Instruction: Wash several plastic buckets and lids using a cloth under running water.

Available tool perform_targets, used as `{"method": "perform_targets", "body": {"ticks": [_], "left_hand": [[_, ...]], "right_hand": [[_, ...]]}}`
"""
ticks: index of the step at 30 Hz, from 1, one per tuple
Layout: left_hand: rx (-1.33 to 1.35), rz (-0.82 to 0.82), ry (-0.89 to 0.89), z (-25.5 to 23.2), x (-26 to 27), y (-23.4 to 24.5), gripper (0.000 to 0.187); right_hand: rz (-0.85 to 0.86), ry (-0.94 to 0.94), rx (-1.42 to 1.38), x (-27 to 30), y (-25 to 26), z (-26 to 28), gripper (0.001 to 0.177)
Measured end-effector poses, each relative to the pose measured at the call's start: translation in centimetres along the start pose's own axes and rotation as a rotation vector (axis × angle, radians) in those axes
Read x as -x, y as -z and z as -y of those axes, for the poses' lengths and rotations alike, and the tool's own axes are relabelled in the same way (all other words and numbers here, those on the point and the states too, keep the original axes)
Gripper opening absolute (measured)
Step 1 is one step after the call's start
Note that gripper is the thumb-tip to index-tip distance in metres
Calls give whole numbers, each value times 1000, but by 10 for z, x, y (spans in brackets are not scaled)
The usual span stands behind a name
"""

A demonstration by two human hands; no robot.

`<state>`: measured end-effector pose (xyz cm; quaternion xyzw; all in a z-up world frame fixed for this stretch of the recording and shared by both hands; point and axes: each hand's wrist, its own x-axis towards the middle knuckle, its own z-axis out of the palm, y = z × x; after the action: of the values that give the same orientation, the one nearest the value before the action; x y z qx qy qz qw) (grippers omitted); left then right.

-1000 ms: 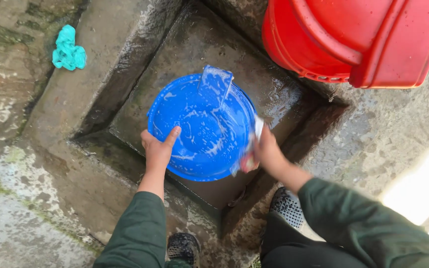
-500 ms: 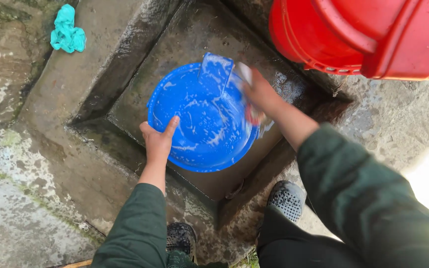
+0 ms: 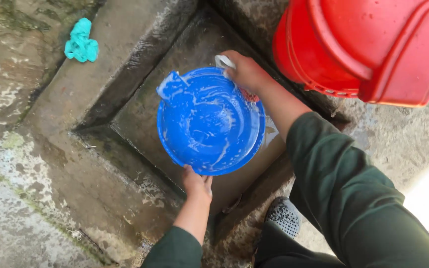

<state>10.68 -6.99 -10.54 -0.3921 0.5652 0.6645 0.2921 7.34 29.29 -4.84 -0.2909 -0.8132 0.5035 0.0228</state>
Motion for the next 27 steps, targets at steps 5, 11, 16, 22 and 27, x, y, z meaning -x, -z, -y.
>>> {"method": "perform_targets", "body": {"ticks": [5, 11, 16, 22, 27], "left_hand": [[-1162, 167, -1124, -100, 58, -57, 94], [-1991, 455, -898, -139, 81, -134, 133], [-2069, 465, -780, -142, 82, -137, 137], [-2122, 514, -788, -141, 77, -139, 138], [-2134, 484, -863, -138, 75, -133, 138]], "right_hand": [[71, 38, 7, -22, -5, -13, 42], [47, 103, 121, 8, 6, -16, 35], [-62, 177, 234, 55, 10, -15, 42], [-18, 144, 262, -14, -15, 0, 35], [-210, 284, 73, -106, -83, 24, 40]]}}
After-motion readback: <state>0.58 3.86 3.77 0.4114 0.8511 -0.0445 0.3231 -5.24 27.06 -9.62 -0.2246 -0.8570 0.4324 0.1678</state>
